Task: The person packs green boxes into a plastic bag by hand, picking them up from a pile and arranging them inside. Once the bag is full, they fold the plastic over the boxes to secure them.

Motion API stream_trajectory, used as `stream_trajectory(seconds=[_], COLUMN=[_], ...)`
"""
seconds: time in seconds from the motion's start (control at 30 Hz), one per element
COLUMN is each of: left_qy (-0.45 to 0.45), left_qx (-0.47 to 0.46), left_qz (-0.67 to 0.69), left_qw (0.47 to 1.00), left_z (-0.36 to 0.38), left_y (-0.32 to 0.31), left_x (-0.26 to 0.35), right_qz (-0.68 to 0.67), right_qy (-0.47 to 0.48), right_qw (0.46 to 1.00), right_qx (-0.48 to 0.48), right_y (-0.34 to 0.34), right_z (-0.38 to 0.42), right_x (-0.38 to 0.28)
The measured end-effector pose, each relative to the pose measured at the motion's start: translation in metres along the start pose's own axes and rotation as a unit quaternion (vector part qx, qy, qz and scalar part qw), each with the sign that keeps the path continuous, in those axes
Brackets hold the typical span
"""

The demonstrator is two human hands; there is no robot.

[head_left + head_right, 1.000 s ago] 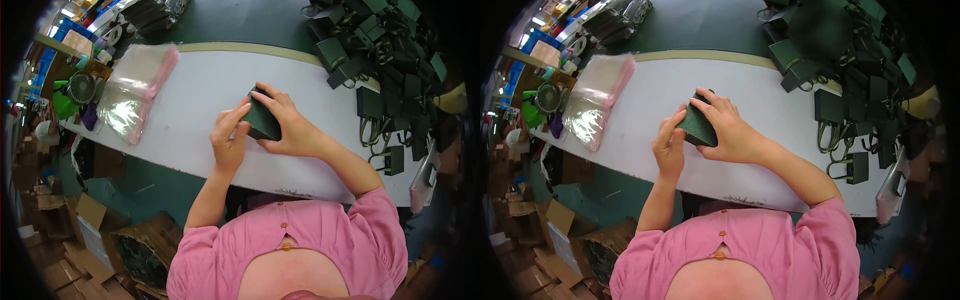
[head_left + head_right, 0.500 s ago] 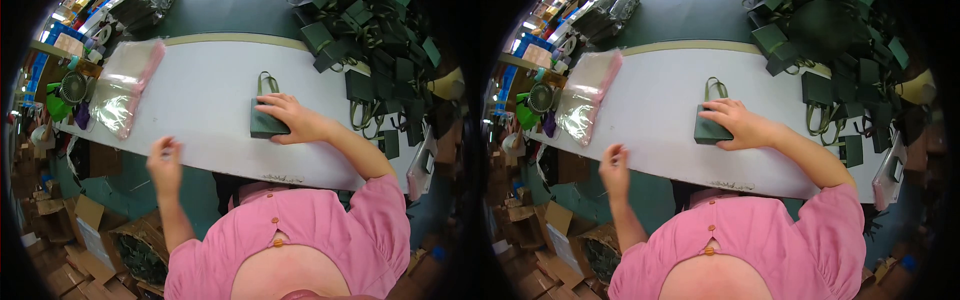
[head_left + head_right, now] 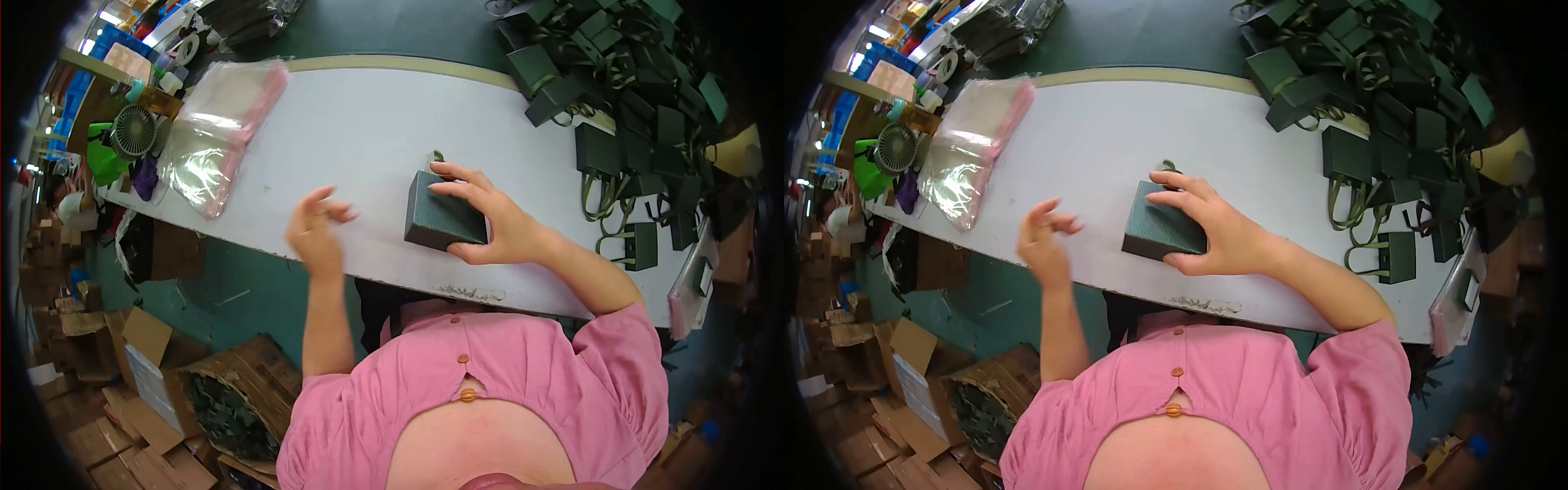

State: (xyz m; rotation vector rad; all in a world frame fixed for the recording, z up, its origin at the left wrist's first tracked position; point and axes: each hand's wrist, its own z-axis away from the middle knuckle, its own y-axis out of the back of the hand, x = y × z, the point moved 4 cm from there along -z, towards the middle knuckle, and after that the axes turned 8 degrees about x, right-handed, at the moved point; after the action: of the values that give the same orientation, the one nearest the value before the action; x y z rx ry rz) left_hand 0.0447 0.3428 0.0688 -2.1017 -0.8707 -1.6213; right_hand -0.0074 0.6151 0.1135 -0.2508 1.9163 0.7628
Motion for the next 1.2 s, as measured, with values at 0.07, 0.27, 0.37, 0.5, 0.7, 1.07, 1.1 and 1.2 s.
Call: stream_trajectory(seconds=[0.07,0.27,0.37,0.5,0.7,1.07,1.1,1.2], left_qy=[0.034,-0.2,-0.173,-0.191,-0.208,-0.08,-0.137,-0.064], left_qx=[0.086,0.14,0.118,0.089,0.079,0.089,0.096,0.022], left_qz=[-0.048,-0.37,-0.409,-0.427,-0.463,-0.471,-0.477,-0.46], left_qw=[0.995,0.897,0.888,0.879,0.858,0.874,0.863,0.885], left_z=[-0.011,-0.064,-0.116,-0.2,-0.274,-0.293,-0.278,-0.212], left_y=[0.045,0.161,0.177,0.175,0.196,0.209,0.192,0.129], left_x=[-0.003,-0.027,-0.042,-0.084,-0.156,-0.172,-0.139,-0.042], right_qz=[0.076,0.27,0.439,0.451,0.11,0.443,0.455,0.433], right_qy=[0.103,0.149,0.092,-0.114,-0.116,-0.215,-0.209,-0.196], right_qw=[0.99,0.94,0.863,0.854,0.975,0.838,0.837,0.851], right_qx=[-0.051,-0.147,0.234,0.232,0.152,0.233,0.219,0.221], right_y=[0.007,0.056,0.129,0.165,0.125,0.057,0.055,0.059], right_z=[0.004,0.014,-0.015,-0.016,0.043,0.034,0.034,0.044], right_x=[0.001,0.038,0.069,0.101,0.1,0.089,0.085,0.08])
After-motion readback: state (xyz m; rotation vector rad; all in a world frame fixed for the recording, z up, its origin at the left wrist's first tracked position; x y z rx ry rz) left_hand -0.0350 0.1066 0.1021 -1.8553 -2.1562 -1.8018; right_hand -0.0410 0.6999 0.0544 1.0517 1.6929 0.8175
